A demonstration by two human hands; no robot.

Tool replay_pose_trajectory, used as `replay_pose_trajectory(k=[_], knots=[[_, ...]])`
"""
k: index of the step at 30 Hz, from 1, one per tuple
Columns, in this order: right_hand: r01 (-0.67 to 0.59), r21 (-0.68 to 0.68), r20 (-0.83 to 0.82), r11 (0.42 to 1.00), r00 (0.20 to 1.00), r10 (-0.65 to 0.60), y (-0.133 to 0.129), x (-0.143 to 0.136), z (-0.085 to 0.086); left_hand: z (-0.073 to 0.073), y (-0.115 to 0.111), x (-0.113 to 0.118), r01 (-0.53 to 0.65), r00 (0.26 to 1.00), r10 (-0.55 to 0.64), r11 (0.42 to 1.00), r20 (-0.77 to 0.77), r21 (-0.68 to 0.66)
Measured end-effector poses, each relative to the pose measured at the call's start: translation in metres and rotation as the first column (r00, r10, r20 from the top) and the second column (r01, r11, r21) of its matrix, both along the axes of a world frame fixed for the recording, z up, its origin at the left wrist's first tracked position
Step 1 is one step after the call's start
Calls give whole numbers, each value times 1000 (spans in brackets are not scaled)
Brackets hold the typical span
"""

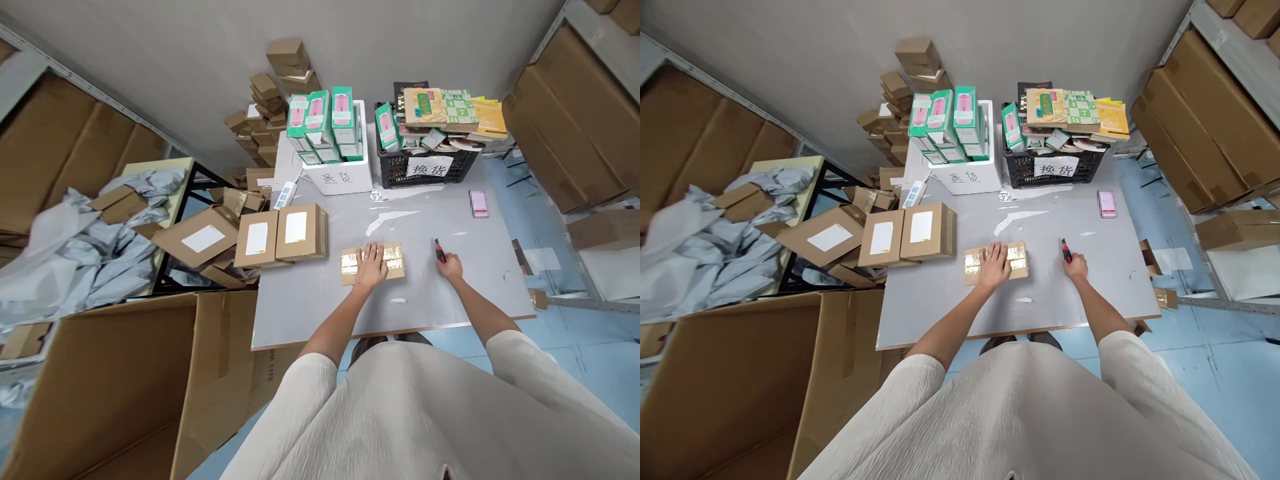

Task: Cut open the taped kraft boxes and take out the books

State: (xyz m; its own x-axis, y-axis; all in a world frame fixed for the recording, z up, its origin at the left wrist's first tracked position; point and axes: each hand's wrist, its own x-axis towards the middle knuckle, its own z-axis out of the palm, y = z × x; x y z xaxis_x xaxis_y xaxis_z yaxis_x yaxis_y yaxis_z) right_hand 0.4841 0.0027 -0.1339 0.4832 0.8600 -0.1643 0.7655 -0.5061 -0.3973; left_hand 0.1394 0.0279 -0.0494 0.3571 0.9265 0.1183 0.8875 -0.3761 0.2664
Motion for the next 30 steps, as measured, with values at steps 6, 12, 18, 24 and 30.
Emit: replay_pose_trajectory(k=[6,12,18,24,30], knots=[[-32,-104,-7,994,999,32,-4,-4,-18,1,0,0,-8,1000,8,1000,-19,-20],[-42,-50,30,998,999,44,-5,-15,-9,4,-2,-1,1,1000,-1,1000,3,2],[-424,232,-56,876,893,447,16,-68,43,15,-17,-15,21,1000,-21,1000,9,20],[-682,288,22,673,707,707,39,-131,93,15,-31,-65,-98,994,96,995,41,23],[-706,172,78,687,705,705,34,-149,105,3,-38,-101,-244,965,242,970,103,3]])
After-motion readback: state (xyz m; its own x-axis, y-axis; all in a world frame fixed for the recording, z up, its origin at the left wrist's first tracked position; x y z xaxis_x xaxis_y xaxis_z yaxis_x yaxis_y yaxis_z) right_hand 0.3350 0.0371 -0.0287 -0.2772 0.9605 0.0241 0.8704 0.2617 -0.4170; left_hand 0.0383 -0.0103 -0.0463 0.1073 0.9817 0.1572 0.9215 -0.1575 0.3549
